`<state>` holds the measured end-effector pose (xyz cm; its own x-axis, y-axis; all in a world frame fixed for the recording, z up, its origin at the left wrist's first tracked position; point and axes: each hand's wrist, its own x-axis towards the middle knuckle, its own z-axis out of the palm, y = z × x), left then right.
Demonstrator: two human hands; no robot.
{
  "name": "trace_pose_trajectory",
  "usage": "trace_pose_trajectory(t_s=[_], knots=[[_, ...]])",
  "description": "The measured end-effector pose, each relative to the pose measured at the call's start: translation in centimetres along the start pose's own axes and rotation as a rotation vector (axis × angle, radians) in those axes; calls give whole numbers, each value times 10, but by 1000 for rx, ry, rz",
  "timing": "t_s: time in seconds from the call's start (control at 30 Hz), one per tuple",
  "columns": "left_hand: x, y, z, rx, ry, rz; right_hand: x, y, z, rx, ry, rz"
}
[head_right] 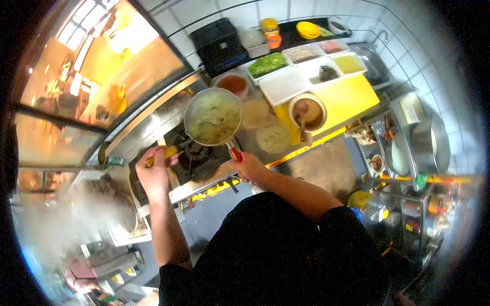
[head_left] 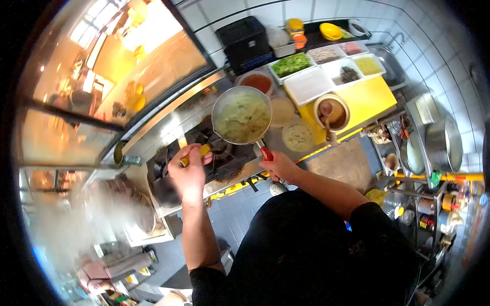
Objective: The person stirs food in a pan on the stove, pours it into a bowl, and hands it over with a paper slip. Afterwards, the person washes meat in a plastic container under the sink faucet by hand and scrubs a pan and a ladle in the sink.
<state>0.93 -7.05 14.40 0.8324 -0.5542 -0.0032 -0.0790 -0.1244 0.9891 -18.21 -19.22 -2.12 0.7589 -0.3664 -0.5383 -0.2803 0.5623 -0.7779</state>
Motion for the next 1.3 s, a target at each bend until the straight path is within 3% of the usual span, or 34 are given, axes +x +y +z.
trace_pose_trajectory(t_s=[0.1,0.2,0.37,0.53,0.63,0.7,0.77,0.97,1.07,1.17,1.2,1.3], knots=[[-1,15,41,22,27,95,-40,-12,-22,28,44,-49],[-10,8,92,-147,-54,101,-65,-4,-55,-54,66,-103],[-53,7,154,-252,-323,-98,-116,6,-117,-16,233,-111],[-80,35,202,-76,-286,-39,-184,23,-180,135,351,-124],[-108,12,278,-285,-373,8,-229,31,-212,107,381,-55],[-140,12,308,-213,-366,-34,-245,38,-229,201,363,-43],[-154,13,313,-211,-529,-170,-261,46,-246,268,369,-60],[-156,25,345,-123,-499,-33,-288,76,-274,256,453,-68],[-185,19,372,-61,-672,115,-293,75,-279,288,469,-92],[-185,19,363,-18,-806,10,-298,73,-286,348,513,-140],[-183,23,358,89,-841,161,-299,72,-286,384,533,-152],[-170,30,349,372,-1029,904,-300,60,-285,441,578,-151]])
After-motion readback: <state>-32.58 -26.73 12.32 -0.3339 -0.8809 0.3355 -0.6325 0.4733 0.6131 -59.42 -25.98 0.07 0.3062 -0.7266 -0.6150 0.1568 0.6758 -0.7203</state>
